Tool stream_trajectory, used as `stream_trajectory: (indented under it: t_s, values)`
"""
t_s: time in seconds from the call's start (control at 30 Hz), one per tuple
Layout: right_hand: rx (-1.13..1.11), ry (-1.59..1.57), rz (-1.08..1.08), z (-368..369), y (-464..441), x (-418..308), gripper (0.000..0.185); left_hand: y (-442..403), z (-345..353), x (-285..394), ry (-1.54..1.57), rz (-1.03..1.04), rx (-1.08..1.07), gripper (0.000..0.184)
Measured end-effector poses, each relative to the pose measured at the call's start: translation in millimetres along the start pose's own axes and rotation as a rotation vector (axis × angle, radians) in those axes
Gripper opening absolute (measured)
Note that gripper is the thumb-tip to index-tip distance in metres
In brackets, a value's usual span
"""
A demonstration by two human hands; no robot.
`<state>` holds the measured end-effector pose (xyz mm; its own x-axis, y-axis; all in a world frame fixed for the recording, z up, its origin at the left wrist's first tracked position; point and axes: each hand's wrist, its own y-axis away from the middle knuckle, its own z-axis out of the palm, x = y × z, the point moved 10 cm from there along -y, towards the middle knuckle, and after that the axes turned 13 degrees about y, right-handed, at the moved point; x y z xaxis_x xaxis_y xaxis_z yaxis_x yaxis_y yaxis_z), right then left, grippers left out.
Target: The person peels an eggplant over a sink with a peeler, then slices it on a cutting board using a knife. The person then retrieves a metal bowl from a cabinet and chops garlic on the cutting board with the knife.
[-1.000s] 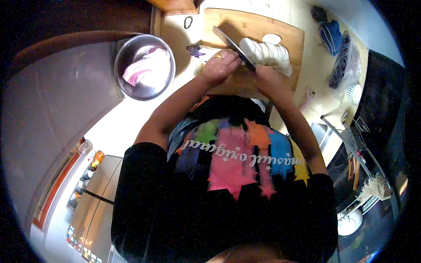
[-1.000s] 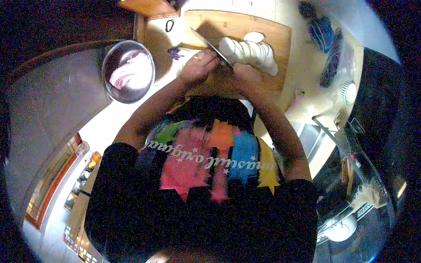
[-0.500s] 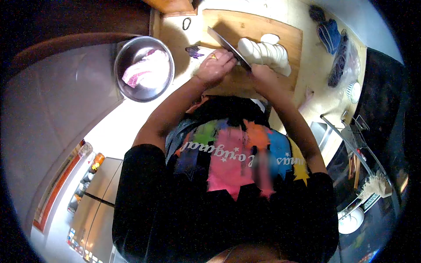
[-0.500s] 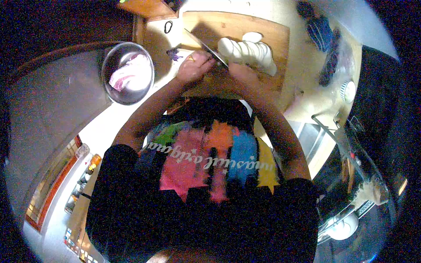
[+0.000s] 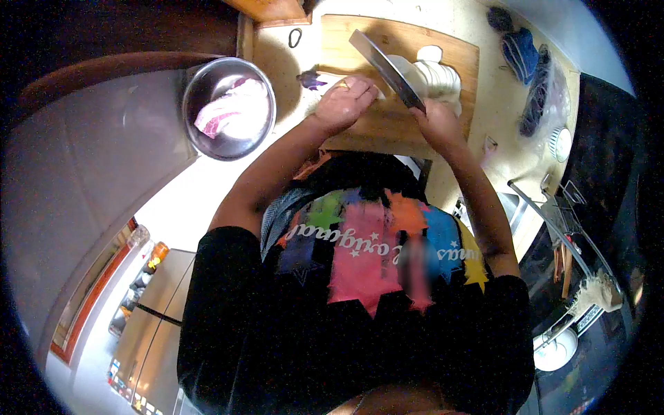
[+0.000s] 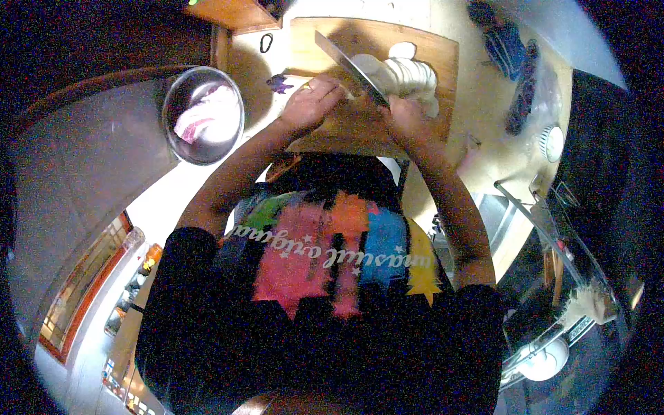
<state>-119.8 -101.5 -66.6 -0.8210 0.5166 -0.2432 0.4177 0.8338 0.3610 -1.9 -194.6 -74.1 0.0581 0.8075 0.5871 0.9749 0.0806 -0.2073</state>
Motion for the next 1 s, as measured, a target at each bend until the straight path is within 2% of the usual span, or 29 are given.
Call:
stream_trajectory:
  t_s: [0.03, 0.1, 0.17, 0.23, 0.37, 0.53, 0.73, 0.83, 0.87, 0.9, 1.0]
  values:
    - [0.000, 0.004, 0.001, -4, 3, 0, 0.028, 2, -5, 1, 0.008, 0.034, 0.030, 0.031]
    - [-0.142, -0.011, -0.024, -1, 8, -8, 0.028, 8, -18, 0, -0.052, 0.038, 0.066, 0.031]
    - [-0.149, -0.014, -0.010, -8, 12, -14, 0.028, 7, -27, 1, -0.116, 0.041, 0.099, 0.031]
    - [-0.161, -0.017, -0.003, -10, 17, -17, 0.029, 7, -16, -7, -0.017, -0.044, -0.013, 0.032]
    - [-0.106, -0.041, -0.035, -9, 18, -13, 0.030, 4, -11, -9, -0.020, -0.102, -0.063, 0.034]
    - [-0.124, -0.086, -0.001, -16, 18, -18, 0.030, 14, -28, -23, -0.213, -0.119, -0.016, 0.040]
    - [-0.083, -0.133, 0.021, -12, 24, -13, 0.030, 2, -18, -2, -0.147, -0.013, -0.092, 0.040]
    - [-0.151, -0.152, 0.138, -9, 25, -1, 0.029, 0, 2, -12, -0.124, -0.110, -0.159, 0.042]
    - [-0.110, -0.084, 0.080, -8, 26, 0, 0.028, 2, -5, -8, -0.092, -0.064, -0.038, 0.039]
    - [-0.074, -0.017, 0.019, -11, 27, -5, 0.028, 3, -4, -8, -0.088, -0.066, -0.040, 0.039]
    - [-0.132, -0.004, 0.028, -18, 33, -9, 0.026, 5, -2, -4, -0.055, -0.034, -0.096, 0.036]
